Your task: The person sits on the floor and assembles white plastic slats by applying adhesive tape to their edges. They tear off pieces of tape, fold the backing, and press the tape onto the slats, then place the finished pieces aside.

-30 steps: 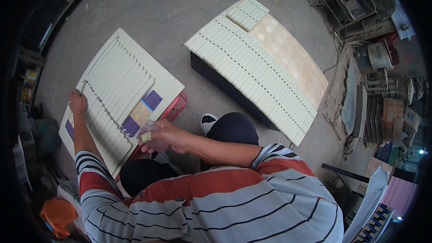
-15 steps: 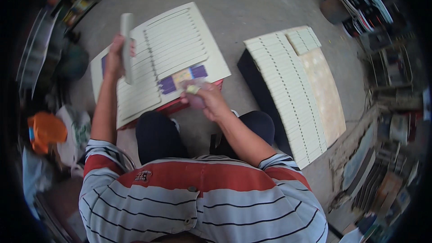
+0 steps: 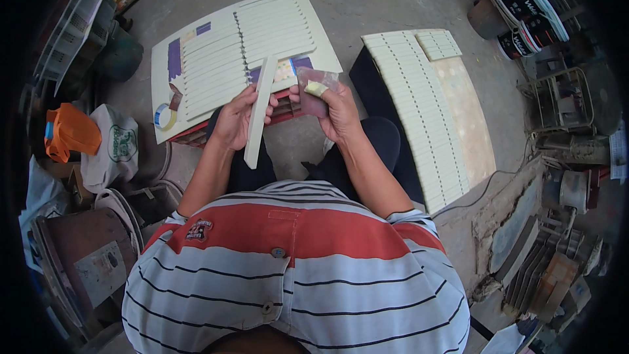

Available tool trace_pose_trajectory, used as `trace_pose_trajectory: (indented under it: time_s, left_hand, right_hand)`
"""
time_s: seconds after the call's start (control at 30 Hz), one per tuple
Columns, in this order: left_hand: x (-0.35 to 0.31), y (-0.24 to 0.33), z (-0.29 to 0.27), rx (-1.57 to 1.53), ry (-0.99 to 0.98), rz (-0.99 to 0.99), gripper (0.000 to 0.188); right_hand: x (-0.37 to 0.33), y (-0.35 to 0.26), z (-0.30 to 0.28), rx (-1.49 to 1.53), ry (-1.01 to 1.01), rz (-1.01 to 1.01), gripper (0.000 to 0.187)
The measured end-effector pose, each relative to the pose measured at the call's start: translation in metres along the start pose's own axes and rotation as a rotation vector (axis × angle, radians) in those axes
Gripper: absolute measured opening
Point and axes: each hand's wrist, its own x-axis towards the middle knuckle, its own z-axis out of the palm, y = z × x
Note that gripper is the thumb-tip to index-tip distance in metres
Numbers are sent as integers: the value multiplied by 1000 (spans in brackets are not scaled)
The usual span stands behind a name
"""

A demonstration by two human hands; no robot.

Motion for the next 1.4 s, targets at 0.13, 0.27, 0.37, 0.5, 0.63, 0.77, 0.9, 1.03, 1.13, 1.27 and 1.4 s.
trace_pose_trajectory:
  time_s: [0.13, 0.27, 0.37, 0.5, 0.63, 0.77, 0.9, 1.03, 1.13, 1.27, 1.4]
  left_hand:
    - [-5, -3, 1, 81, -71, 8, 36]
    - [-16, -10, 16, 397, 3, 25, 41]
    - [-18, -12, 23, 564, 15, 46, 48]
    - [-16, -17, 22, 441, -21, 3, 50]
    - [-18, -6, 40, 359, -12, -62, 51]
    - [-16, -2, 31, 368, -20, -125, 52]
    - [-15, 1, 20, 448, -58, -207, 53]
    - [-17, 13, 11, 181, -233, -232, 52]
    - [-21, 9, -4, -60, -351, -144, 55]
    - [-20, -12, -12, 285, -157, 119, 55]
    - [-9, -30, -13, 585, 75, 392, 41]
  right_hand:
    - [-15, 0, 1, -234, 73, -82, 35]
    - [-27, 2, -3, -368, 155, -159, 29]
    - [-31, 1, -6, -730, 103, -403, 32]
    - [-37, -1, -1, -723, 102, -392, 35]
    - [-36, 6, -1, -477, 113, -262, 32]
    - [-29, -1, 4, -335, 41, -52, 29]
    - [-16, 5, -7, -330, 37, 95, 26]
    - [-12, 16, -15, -7, 3, 193, 29]
    - [-13, 26, -12, 317, 73, 249, 35]
    - [-12, 49, -11, 547, 324, 205, 35]
    - [-18, 56, 2, 620, 370, 240, 36]
